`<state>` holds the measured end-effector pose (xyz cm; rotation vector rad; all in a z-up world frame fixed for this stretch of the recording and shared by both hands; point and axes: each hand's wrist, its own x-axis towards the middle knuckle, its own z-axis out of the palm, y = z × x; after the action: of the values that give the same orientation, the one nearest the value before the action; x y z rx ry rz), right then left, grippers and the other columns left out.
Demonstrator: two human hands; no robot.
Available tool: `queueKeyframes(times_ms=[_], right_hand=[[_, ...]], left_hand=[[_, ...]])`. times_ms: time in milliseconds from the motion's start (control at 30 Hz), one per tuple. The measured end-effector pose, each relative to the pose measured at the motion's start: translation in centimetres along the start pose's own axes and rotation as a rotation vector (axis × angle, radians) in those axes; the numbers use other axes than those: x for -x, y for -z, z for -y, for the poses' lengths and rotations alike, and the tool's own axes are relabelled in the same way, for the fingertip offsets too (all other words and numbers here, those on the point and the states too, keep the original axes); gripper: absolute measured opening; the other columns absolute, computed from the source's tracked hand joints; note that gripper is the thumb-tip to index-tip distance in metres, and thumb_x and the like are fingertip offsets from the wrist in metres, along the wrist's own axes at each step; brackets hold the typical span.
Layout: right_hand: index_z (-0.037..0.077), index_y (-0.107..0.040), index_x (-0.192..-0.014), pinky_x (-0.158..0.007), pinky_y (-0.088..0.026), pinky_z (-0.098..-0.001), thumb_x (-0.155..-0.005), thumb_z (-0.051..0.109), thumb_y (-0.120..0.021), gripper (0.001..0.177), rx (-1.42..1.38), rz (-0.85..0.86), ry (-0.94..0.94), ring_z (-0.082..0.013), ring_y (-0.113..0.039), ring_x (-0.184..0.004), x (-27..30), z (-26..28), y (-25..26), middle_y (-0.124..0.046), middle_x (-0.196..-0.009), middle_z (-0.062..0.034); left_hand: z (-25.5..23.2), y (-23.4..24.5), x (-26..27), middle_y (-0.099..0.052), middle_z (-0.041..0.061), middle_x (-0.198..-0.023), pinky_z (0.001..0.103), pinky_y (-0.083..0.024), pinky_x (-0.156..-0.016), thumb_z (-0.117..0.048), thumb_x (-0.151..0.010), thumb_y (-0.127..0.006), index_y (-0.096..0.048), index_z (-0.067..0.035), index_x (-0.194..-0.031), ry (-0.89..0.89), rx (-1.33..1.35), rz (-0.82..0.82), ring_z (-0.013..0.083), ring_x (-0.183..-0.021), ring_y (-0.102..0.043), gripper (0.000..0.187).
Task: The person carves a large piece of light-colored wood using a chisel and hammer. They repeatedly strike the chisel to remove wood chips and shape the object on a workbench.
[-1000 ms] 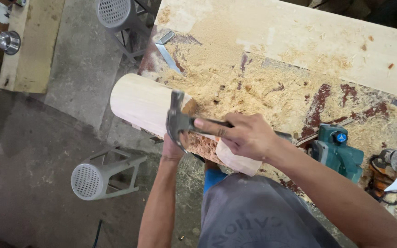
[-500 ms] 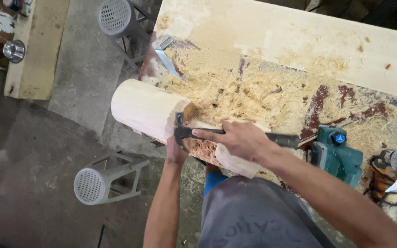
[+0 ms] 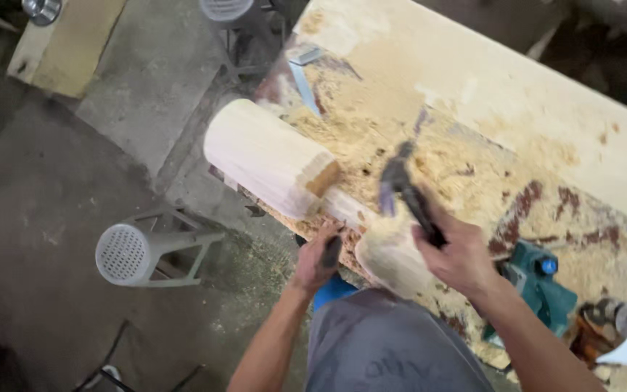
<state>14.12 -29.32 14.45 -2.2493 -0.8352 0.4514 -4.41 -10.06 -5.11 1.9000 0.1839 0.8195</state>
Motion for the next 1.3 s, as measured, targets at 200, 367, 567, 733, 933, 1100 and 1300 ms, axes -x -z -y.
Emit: queueKeyframes(times_ms=[200, 367, 567, 733, 933, 1100, 1300], right_hand=[[0.028, -0.047, -0.155, -0.058, -0.056, -0.0372, -0.085, 0.028, -0.075, 0.075, 0.184, 0.11, -0.014, -0.0226, -0.068, -0.053, -1.6, 0.4, 2.1, -0.069, -0.068, -0.0178], [0.029, -0.047, -0.154, -0.06, -0.059, -0.0394, -0.085, 0.027, -0.075, 0.075, 0.342, 0.212, 0.144, -0.0258, -0.072, -0.061, -4.5, 4.9, 2.2, -0.074, -0.08, -0.0163], [0.036, -0.045, -0.155, -0.057, -0.062, -0.0343, -0.088, 0.031, -0.074, 0.072, 0.517, 0.308, 0.168, -0.0209, -0.074, -0.061, -7.9, 10.4, 2.5, -0.076, -0.08, -0.0086], [0.027, -0.043, -0.163, -0.052, -0.062, -0.03, -0.093, 0.028, -0.071, 0.075, 0.683, 0.315, 0.309, -0.0163, -0.073, -0.059, -11.3, 14.2, 2.9, -0.074, -0.081, -0.0066], [0.023, -0.048, -0.161, -0.056, -0.055, -0.0349, -0.095, 0.021, -0.072, 0.07, 0.743, 0.237, 0.632, -0.0186, -0.064, -0.055, -14.7, 19.9, 1.4, -0.067, -0.071, -0.0133], [0.043, -0.045, -0.159, -0.053, -0.054, -0.0403, -0.094, 0.017, -0.061, 0.072, 0.714, 0.456, 0.382, -0.0235, -0.065, -0.051, -16.5, 25.0, -3.2, -0.066, -0.068, -0.0167], [0.06, -0.034, -0.154, -0.064, -0.057, -0.04, -0.097, 0.022, -0.061, 0.073, 1.062, 0.615, 0.282, -0.025, -0.068, -0.059, -17.7, 26.3, -4.0, -0.068, -0.073, -0.0157]], left_hand=[[1.4, 5.0, -3.9, -0.071, 0.017, -0.095, 0.042, -0.055, -0.082, -0.018, -0.102, -0.07, -0.068, -0.002, -0.104, 0.707, -0.412, -0.429, 0.0295, -0.087, -0.068, 0.016], [2.1, 8.0, -9.0, -0.068, 0.014, -0.099, 0.035, -0.058, -0.077, -0.016, -0.094, -0.07, -0.053, 0.0, -0.109, 0.518, 0.24, -0.4, 0.0204, -0.09, -0.069, 0.028], [1.4, 10.3, -10.9, -0.072, 0.009, -0.106, 0.04, -0.054, -0.087, -0.019, -0.101, -0.065, -0.06, 0.001, -0.122, 0.571, -0.048, -0.116, 0.0232, -0.097, -0.07, 0.03], [1.3, 11.3, -13.0, -0.068, 0.015, -0.091, 0.046, -0.055, -0.076, -0.024, -0.098, -0.068, -0.051, 0.002, -0.128, 0.717, -0.098, 0.017, 0.031, -0.08, -0.07, 0.043], [1.0, 10.6, -13.7, -0.068, 0.02, -0.079, 0.049, -0.052, -0.069, -0.019, -0.1, -0.063, -0.034, 0.001, -0.139, 0.588, -0.07, 0.087, 0.0364, -0.075, -0.07, 0.053], [1.0, 10.2, -12.9, -0.068, 0.022, -0.078, 0.049, -0.054, -0.065, -0.014, -0.1, -0.06, -0.033, -0.001, -0.141, 0.444, -0.05, 0.045, 0.0404, -0.074, -0.071, 0.05], [1.1, 10.0, -13.2, -0.07, 0.022, -0.081, 0.05, -0.057, -0.066, -0.014, -0.099, -0.059, -0.023, 0.0, -0.147, 0.567, -0.026, 0.089, 0.0379, -0.075, -0.074, 0.061]])
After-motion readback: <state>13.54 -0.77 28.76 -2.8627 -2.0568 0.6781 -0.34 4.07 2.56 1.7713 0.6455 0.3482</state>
